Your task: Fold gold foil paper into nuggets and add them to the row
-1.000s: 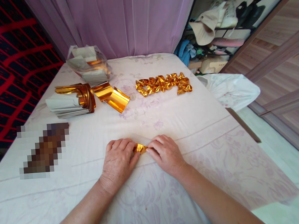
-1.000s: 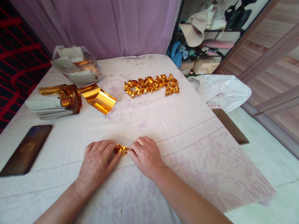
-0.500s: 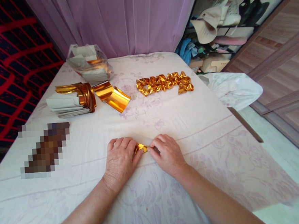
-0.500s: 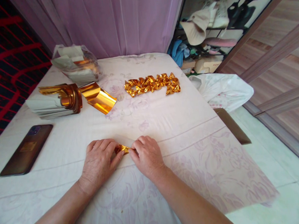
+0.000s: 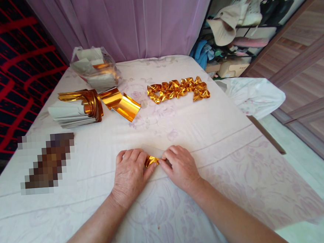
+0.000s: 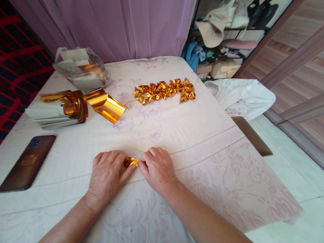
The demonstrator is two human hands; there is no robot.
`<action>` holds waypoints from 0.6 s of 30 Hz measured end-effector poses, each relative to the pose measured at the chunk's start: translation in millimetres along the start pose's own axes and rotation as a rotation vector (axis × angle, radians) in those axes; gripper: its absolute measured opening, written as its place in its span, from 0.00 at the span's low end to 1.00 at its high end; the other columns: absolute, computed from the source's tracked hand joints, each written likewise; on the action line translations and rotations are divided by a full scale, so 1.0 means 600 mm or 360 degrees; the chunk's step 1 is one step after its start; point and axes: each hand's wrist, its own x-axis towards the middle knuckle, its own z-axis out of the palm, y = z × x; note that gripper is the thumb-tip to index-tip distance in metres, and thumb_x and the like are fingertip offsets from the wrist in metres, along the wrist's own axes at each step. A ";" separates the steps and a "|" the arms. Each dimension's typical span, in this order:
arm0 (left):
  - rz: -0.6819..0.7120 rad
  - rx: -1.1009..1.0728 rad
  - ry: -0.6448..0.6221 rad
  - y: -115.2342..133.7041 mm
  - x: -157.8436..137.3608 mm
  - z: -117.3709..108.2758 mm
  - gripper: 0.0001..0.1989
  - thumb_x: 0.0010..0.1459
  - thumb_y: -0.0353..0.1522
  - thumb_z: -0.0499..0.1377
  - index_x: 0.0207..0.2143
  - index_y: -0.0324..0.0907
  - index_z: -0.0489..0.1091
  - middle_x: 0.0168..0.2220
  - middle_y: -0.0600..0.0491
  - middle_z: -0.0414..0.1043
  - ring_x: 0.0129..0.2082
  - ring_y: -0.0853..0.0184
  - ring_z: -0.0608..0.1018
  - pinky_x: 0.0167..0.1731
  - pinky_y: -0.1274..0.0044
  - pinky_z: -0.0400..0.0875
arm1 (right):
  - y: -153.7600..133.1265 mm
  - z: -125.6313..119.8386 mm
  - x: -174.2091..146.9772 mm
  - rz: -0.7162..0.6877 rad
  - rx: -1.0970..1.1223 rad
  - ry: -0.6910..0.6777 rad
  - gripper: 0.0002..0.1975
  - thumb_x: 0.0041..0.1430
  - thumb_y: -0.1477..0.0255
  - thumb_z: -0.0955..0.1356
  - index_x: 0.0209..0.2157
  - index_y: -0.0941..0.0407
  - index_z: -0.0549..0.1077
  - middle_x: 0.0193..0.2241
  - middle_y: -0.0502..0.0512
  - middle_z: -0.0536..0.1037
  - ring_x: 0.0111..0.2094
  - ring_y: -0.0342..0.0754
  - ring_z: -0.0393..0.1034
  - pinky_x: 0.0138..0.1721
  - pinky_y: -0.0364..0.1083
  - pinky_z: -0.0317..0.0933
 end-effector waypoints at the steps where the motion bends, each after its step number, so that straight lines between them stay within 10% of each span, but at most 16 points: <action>1: -0.0002 -0.0001 0.0008 0.000 0.000 0.001 0.12 0.61 0.41 0.57 0.32 0.43 0.70 0.33 0.50 0.72 0.36 0.58 0.72 0.42 0.63 0.62 | 0.000 0.001 0.000 0.0001 -0.0003 0.0008 0.08 0.59 0.72 0.69 0.26 0.55 0.70 0.28 0.51 0.72 0.33 0.47 0.65 0.36 0.47 0.54; 18: -0.0063 -0.0023 -0.0035 0.001 0.001 0.007 0.10 0.60 0.40 0.58 0.32 0.42 0.68 0.34 0.49 0.71 0.38 0.57 0.71 0.43 0.63 0.62 | 0.002 -0.003 0.001 0.0027 0.0088 -0.0058 0.02 0.58 0.73 0.68 0.32 0.54 0.70 0.31 0.52 0.72 0.36 0.49 0.66 0.38 0.47 0.54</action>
